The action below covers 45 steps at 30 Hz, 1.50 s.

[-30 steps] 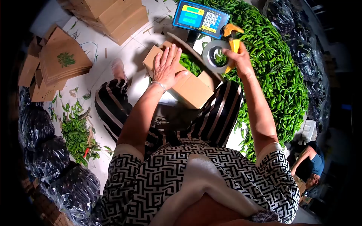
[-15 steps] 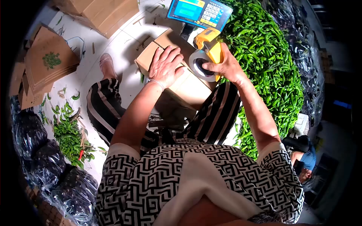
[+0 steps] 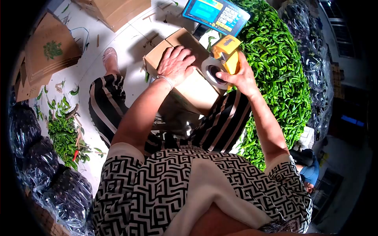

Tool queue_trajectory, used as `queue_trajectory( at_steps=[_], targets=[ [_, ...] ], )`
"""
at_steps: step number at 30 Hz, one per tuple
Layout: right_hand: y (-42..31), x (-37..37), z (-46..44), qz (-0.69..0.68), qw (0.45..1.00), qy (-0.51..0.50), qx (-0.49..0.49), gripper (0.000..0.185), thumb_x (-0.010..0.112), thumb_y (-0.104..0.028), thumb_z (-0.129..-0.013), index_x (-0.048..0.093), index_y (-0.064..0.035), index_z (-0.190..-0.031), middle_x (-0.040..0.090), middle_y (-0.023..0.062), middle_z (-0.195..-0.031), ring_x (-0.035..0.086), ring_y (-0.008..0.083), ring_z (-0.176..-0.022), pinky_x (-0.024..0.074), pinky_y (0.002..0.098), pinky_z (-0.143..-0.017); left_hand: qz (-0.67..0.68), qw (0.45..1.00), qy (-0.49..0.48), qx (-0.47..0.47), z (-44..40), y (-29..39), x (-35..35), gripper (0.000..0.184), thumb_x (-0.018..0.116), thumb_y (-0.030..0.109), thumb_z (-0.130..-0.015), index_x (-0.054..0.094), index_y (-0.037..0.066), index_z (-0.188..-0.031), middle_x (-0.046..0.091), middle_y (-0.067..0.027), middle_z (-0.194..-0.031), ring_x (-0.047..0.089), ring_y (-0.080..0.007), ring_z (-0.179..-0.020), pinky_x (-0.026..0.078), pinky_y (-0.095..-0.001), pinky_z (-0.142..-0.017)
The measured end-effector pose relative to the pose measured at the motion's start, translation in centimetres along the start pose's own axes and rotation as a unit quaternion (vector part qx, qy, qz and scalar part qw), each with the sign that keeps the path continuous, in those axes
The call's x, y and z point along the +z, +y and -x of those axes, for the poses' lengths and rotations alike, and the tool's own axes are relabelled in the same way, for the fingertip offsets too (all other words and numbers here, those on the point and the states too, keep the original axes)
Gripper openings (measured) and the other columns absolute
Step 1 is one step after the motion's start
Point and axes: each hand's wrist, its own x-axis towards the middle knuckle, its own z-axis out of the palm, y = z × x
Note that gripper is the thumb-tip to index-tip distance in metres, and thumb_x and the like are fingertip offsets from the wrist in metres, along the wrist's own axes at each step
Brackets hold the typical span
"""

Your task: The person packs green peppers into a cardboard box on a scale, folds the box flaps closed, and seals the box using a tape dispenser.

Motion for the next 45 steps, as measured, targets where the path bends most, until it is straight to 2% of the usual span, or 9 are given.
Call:
queue_trajectory(
  at_steps=[8,9,10,22,24,28,30,35,45],
  targets=[
    [-4.0,1.3,0.3,-0.077,0.994,0.048,-0.066,0.079,0.087,-0.025,-0.058,0.041,-0.0007,-0.118,0.063,0.0105,-0.102,0.060,0.0200,-0.092,0.0482,0.0323,-0.083,0.036,0.999,0.008,-0.025,0.4,0.1,-0.4,0.022,0.059,0.031,-0.080,0.070,0.018,-0.094,0.053,-0.0038,-0.124,0.040,-0.0245,-0.122,0.026,-0.0419,-0.105],
    [-0.2,2.8,0.1,0.084,0.989,0.019,-0.118,0.081,0.086,-0.029,-0.059,0.038,-0.0005,-0.117,0.062,0.0157,-0.104,0.061,0.0280,-0.093,0.0483,0.0351,-0.084,-0.043,0.992,-0.110,-0.047,0.0,0.3,-1.4,0.033,0.058,0.026,-0.079,0.064,0.022,-0.111,0.054,0.0000,-0.122,0.041,-0.0216,-0.122,0.024,-0.0410,-0.107],
    [0.0,3.1,0.5,0.100,0.994,-0.032,0.019,0.077,0.085,-0.026,-0.061,0.040,-0.0020,-0.119,0.059,0.0109,-0.106,0.056,0.0215,-0.097,0.0460,0.0348,-0.085,-0.033,0.994,-0.092,-0.043,0.5,0.6,-0.9,0.033,0.058,0.026,-0.078,0.065,0.022,-0.111,0.054,0.0002,-0.122,0.041,-0.0214,-0.122,0.024,-0.0411,-0.107],
    [1.2,2.3,2.9,0.077,0.997,-0.012,-0.006,0.080,0.086,-0.028,-0.061,0.035,-0.0023,-0.117,0.058,0.0149,-0.105,0.058,0.0263,-0.096,0.0465,0.0360,-0.086,0.116,0.986,-0.046,-0.113,-0.6,-0.6,0.4,0.036,0.059,0.019,-0.078,0.063,0.021,-0.115,0.054,-0.0032,-0.128,0.044,-0.0221,-0.124,0.028,-0.0381,-0.106],
    [2.0,2.5,3.4,0.011,1.000,-0.017,-0.016,0.084,0.086,-0.027,-0.061,0.037,-0.0017,-0.124,0.055,0.0099,-0.112,0.054,0.0206,-0.103,0.0431,0.0327,-0.091,0.270,0.927,-0.131,-0.227,-1.9,-0.9,-0.6,0.038,0.059,0.011,-0.081,0.061,0.012,-0.119,0.051,-0.0099,-0.131,0.046,-0.0213,-0.123,0.035,-0.0361,-0.102],
    [2.6,2.4,4.6,0.122,0.992,-0.037,0.008,0.065,0.085,-0.024,-0.063,0.051,-0.0004,-0.114,0.061,0.0067,-0.102,0.057,0.0174,-0.093,0.0469,0.0304,-0.084,0.641,0.567,-0.129,-0.501,-2.5,1.0,-3.3,0.037,0.052,0.006,-0.089,0.050,0.001,-0.126,0.061,-0.0078,-0.112,0.061,-0.0174,-0.095,0.049,-0.0285,-0.087],
    [2.6,2.8,4.7,0.121,0.992,-0.019,-0.014,0.059,0.085,-0.026,-0.063,0.056,-0.0007,-0.108,0.063,0.0052,-0.095,0.059,0.0167,-0.086,0.0484,0.0301,-0.079,0.605,0.614,-0.246,-0.443,-1.3,0.4,-3.3,0.035,0.051,0.006,-0.089,0.051,0.004,-0.125,0.061,-0.0072,-0.107,0.061,-0.0169,-0.093,0.051,-0.0292,-0.083],
    [1.6,3.1,5.4,0.070,0.997,-0.011,-0.014,0.057,0.085,-0.031,-0.061,0.059,-0.0031,-0.104,0.063,0.0063,-0.096,0.060,0.0186,-0.087,0.0483,0.0313,-0.078,0.746,0.430,-0.164,-0.481,-2.0,2.5,-3.3,0.046,0.035,-0.012,-0.076,0.055,0.003,-0.115,0.062,-0.0076,-0.100,0.062,-0.0176,-0.091,0.052,-0.0318,-0.084],
    [1.5,2.6,5.1,0.153,0.987,-0.036,-0.021,0.056,0.085,-0.033,-0.062,0.062,-0.0033,-0.104,0.066,0.0082,-0.095,0.063,0.0209,-0.085,0.0501,0.0322,-0.077,0.590,0.714,-0.161,-0.342,-2.7,1.1,-0.7,0.020,0.054,0.000,-0.079,0.071,0.007,-0.087,0.070,-0.0051,-0.083,0.064,-0.0122,-0.074,0.050,-0.0278,-0.069]
  ],
)
